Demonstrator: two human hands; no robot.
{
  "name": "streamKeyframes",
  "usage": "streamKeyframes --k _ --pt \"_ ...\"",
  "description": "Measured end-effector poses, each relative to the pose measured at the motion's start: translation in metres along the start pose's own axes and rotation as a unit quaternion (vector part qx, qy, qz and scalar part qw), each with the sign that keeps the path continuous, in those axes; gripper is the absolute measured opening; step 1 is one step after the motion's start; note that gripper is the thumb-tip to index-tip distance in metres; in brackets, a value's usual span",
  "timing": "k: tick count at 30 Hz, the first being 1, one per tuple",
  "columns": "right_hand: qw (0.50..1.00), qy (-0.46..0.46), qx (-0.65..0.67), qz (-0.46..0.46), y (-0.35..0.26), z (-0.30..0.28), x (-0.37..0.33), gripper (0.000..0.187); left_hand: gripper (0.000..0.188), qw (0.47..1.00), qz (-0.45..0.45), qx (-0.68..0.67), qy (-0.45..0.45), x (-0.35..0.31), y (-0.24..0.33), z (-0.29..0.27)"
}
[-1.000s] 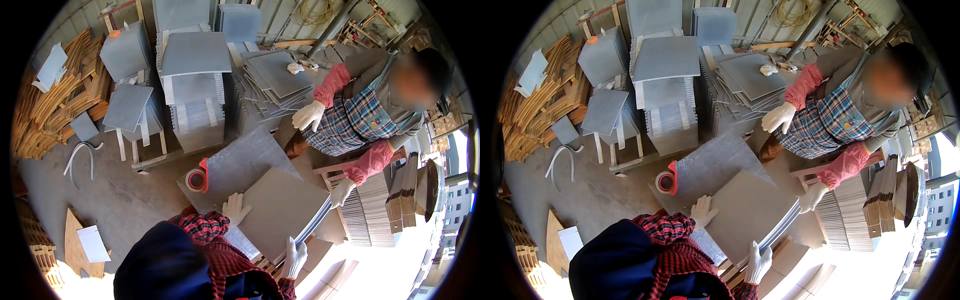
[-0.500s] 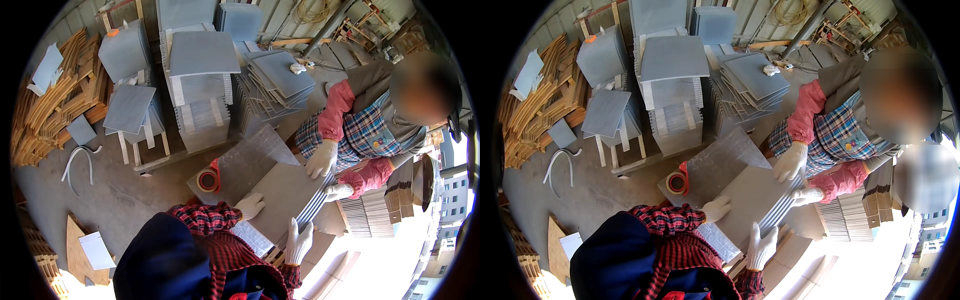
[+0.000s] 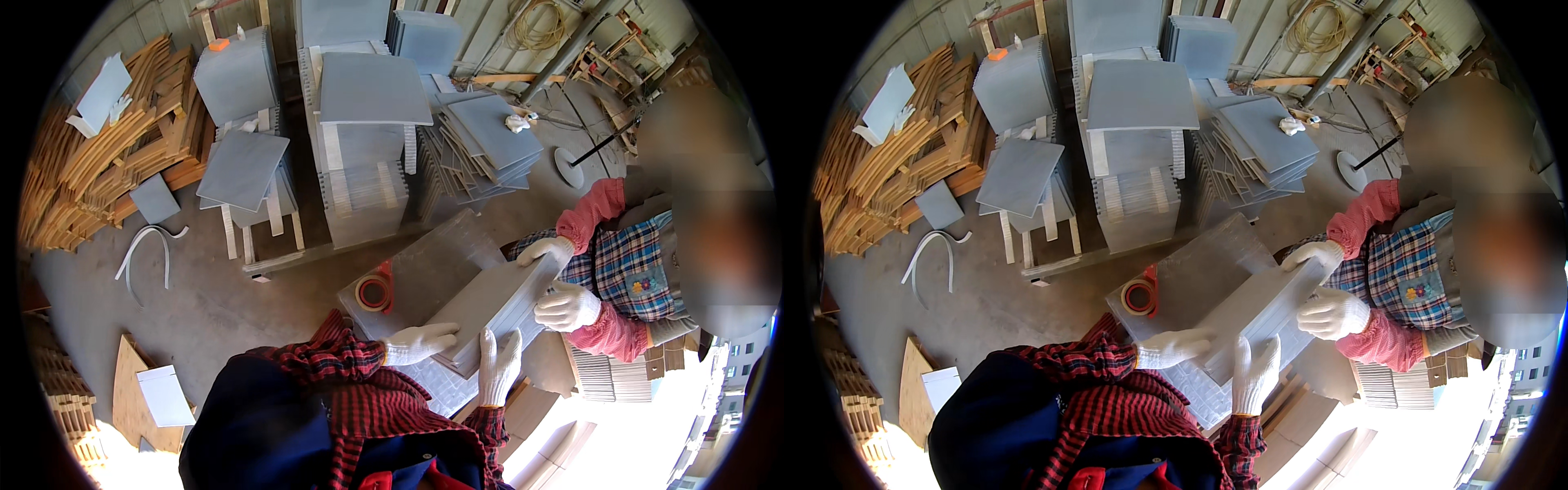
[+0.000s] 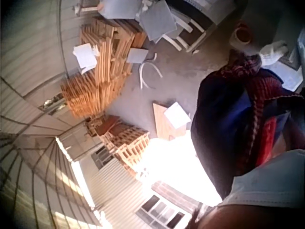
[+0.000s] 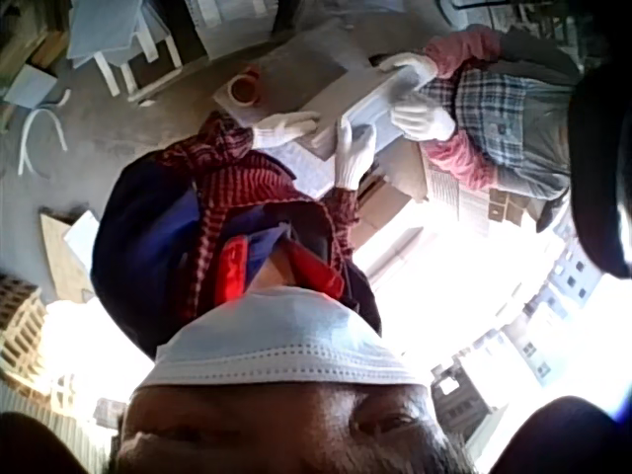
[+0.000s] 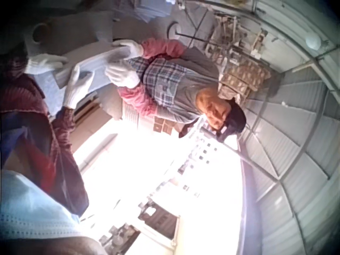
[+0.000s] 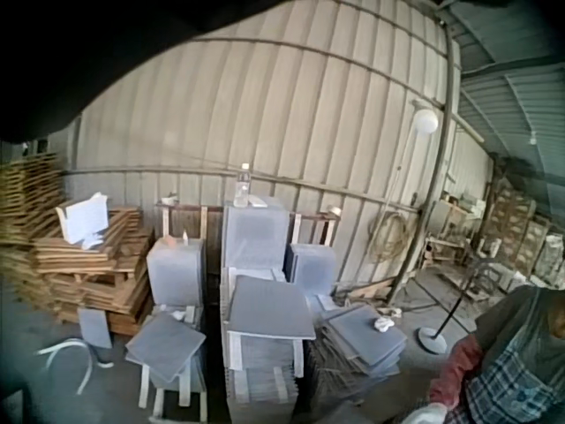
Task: The person handles gray rectangular panels, applies glue to edges, and joins them with a wooden spacer. They then place the assembled unit on a stack and later apply tape to the edges of a panel with a coworker's assistance.
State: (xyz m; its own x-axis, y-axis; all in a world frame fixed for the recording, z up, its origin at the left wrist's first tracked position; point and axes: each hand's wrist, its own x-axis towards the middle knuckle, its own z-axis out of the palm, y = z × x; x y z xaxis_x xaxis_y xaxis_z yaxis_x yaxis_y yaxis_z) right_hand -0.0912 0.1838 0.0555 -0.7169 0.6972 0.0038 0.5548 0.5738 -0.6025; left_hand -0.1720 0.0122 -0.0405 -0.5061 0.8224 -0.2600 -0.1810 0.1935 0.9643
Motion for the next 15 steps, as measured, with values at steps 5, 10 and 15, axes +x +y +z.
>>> streamKeyframes --k 5,10,15 --pt "0.971 0.095 -0.045 -0.213 -0.018 0.009 -0.015 0.076 0.060 0.999 0.016 -0.024 -0.026 -0.015 -0.016 -0.013" --pt "0.854 -0.013 -0.151 -0.498 -0.025 0.018 -0.009 0.041 0.057 0.994 0.110 0.000 0.004 -0.025 -0.086 -0.003" --pt "0.832 -0.047 -0.111 -0.542 -0.036 0.020 0.004 0.021 0.060 0.993 -0.009 0.050 0.105 -0.067 -0.057 -0.018"
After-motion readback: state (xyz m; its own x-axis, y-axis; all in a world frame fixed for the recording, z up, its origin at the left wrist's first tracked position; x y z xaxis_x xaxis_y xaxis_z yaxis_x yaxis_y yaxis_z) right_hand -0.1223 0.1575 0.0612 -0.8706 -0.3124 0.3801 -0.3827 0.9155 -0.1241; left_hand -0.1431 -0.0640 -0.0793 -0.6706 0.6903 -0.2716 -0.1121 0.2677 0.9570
